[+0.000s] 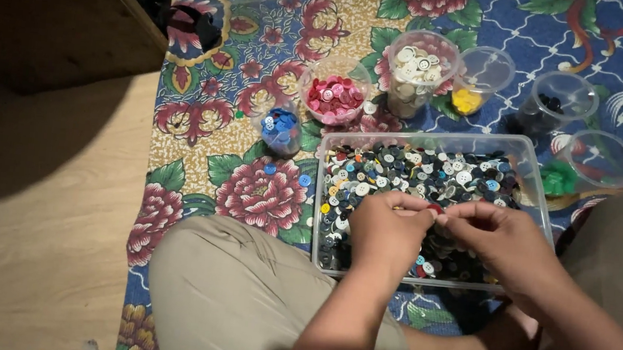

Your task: Sorting a large variety of buttons from a central bin into smaller containers based on their color.

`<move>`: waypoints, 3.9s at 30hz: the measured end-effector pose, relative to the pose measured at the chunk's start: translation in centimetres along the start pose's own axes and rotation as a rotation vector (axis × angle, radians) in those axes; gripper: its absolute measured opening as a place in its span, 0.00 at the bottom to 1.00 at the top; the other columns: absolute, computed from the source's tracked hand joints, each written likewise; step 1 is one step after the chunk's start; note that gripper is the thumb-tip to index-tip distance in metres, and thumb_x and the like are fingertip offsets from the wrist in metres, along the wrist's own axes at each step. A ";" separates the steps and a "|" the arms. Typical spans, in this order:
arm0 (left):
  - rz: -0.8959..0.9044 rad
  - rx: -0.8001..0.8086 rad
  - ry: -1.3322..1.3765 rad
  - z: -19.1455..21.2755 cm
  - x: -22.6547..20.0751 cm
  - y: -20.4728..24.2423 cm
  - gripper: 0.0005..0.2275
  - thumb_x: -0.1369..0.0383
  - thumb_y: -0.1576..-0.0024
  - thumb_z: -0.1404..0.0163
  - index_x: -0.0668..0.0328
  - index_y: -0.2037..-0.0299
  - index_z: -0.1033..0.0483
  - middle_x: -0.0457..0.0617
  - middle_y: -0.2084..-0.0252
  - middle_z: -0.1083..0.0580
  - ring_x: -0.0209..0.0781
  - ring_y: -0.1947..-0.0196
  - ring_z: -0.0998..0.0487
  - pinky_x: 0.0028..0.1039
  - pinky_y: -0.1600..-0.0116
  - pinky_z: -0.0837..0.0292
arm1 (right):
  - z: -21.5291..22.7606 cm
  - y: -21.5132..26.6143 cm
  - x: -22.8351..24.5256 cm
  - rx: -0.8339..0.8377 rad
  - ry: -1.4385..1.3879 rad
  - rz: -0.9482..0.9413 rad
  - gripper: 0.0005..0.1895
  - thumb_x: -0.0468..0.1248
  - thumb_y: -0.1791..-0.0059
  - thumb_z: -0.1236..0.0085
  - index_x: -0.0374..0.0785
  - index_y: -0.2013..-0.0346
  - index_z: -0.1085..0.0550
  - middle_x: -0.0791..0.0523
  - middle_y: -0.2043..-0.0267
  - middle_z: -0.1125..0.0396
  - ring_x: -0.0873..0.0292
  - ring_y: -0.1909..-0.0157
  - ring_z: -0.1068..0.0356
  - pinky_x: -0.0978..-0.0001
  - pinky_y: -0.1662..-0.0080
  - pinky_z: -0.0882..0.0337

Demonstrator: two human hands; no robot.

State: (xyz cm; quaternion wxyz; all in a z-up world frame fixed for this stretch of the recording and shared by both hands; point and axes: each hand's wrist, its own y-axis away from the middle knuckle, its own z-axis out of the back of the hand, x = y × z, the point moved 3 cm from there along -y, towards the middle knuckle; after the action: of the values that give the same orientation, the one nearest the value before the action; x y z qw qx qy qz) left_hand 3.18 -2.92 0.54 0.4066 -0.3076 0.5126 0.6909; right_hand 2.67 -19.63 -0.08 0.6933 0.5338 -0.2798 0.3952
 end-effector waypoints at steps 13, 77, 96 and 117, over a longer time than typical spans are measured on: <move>0.003 -0.052 -0.004 0.2 0.4 1.3 0.02 0.70 0.48 0.42 0.57 0.68 0.17 0.48 0.69 0.17 0.34 0.76 0.21 0.23 0.69 0.24 | -0.9 0.3 0.3 -0.072 0.232 0.100 0.10 0.35 0.52 0.36 0.33 0.59 0.16 0.52 0.69 0.24 0.61 0.70 0.33 0.72 0.66 0.35; -0.126 0.021 -0.635 1.0 4.2 0.7 0.27 0.72 0.50 0.39 0.51 0.40 0.34 0.55 0.43 0.40 0.57 0.45 0.36 0.48 0.45 0.31 | -1.0 -0.5 -0.7 -0.244 -0.060 -0.168 0.28 0.29 0.50 0.60 0.37 0.34 0.31 0.46 0.39 0.33 0.52 0.45 0.39 0.67 0.47 0.43; -0.398 -0.143 -0.264 2.6 3.8 -1.0 0.23 0.71 0.50 0.47 0.56 0.41 0.30 0.57 0.47 0.27 0.58 0.50 0.24 0.41 0.46 0.27 | 4.4 -6.5 -6.3 -0.368 1.134 0.453 0.27 0.37 0.57 0.42 0.42 0.42 0.23 0.49 0.41 0.28 0.38 0.54 0.24 0.48 0.53 0.24; -0.358 0.033 -0.171 0.3 0.2 0.4 0.15 0.72 0.49 0.49 0.56 0.50 0.24 0.47 0.58 0.19 0.46 0.61 0.19 0.33 0.56 0.23 | 2.4 -2.7 -0.4 -0.061 -0.268 -0.050 0.22 0.28 0.48 0.48 0.32 0.38 0.30 0.49 0.47 0.31 0.57 0.48 0.32 0.71 0.47 0.34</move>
State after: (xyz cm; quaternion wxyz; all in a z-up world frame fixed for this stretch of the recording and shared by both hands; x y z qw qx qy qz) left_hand 2.76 -2.67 0.66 0.5700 -0.3276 0.4244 0.6226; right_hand 4.85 -22.40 -1.13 0.6753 0.5670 -0.3685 0.2944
